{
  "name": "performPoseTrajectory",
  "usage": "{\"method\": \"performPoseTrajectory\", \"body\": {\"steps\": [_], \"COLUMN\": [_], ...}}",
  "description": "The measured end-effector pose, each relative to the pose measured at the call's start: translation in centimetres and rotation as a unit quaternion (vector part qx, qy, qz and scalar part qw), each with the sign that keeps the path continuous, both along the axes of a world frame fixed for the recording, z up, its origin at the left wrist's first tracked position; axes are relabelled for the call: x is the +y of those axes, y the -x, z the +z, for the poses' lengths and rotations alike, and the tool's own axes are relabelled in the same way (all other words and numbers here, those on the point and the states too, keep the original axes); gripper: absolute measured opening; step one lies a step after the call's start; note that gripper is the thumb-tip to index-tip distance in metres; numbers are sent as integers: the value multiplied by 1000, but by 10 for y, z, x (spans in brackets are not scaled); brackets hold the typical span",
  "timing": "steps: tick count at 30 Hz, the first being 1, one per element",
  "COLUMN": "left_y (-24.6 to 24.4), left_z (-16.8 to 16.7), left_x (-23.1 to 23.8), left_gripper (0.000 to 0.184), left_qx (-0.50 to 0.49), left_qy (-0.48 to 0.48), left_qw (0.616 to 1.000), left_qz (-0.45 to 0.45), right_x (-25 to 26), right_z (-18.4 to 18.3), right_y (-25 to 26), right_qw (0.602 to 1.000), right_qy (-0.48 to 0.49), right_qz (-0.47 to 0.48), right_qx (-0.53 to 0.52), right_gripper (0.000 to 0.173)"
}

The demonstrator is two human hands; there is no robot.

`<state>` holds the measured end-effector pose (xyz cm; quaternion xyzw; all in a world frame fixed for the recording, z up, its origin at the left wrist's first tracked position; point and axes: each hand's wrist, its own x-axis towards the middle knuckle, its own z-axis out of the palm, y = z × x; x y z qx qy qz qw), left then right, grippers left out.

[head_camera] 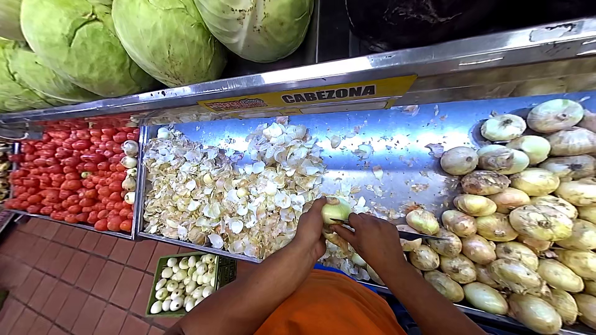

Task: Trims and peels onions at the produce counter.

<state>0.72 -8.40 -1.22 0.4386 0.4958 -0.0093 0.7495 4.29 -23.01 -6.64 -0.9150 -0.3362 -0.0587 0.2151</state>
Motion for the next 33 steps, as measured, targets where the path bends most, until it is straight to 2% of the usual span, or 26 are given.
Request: {"method": "performPoseTrajectory", "body": {"steps": [5, 9, 12, 14, 17, 19, 21, 23, 25, 26, 29, 31, 33], "left_y": [-1, -2, -2, 0, 2, 4, 7, 9, 13, 15, 23, 26, 28], "left_z": [1, 4, 4, 4, 6, 8, 10, 15, 19, 21, 31, 40, 46], "left_x": [3, 8, 14, 20, 25, 28, 29, 27, 21, 18, 16, 21, 30], "left_gripper": [49, 52, 54, 55, 54, 53, 49, 47, 45, 45, 60, 76, 78], "left_qx": [-15, -11, -17, -32, -54, -60, -65, -73, -89, -101, -128, -125, -145], "left_qy": [24, 28, 42, 60, 62, 54, 43, 27, 0, -21, -133, -198, -207], "left_qw": [1000, 1000, 999, 997, 995, 994, 993, 989, 980, 973, 924, 882, 858], "left_qz": [-4, -5, -12, -29, -53, -69, -92, -126, -176, -207, -335, -409, -447], "right_x": [-3, -6, -10, -16, -36, -51, -60, -57, -45, -39, -34, -38, -42], "right_z": [-7, -12, 2, 11, 26, 36, 41, 48, 56, 57, 51, 44, 38], "right_y": [0, 3, -2, -12, -25, -32, -33, -32, -27, -25, -17, -14, -9], "right_qw": [999, 993, 967, 933, 915, 924, 935, 938, 933, 930, 928, 915, 895], "right_qy": [7, 47, 134, 165, 155, 90, -6, -66, -69, -65, -86, -151, -219], "right_qz": [53, 102, 132, 150, 92, 11, -39, -27, 8, 19, 22, 33, 41], "right_qx": [-4, 19, 170, 281, 360, 371, 352, 339, 353, 361, 362, 372, 386], "right_gripper": [63, 55, 36, 34, 49, 57, 58, 81, 108, 115, 119, 115, 114]}}
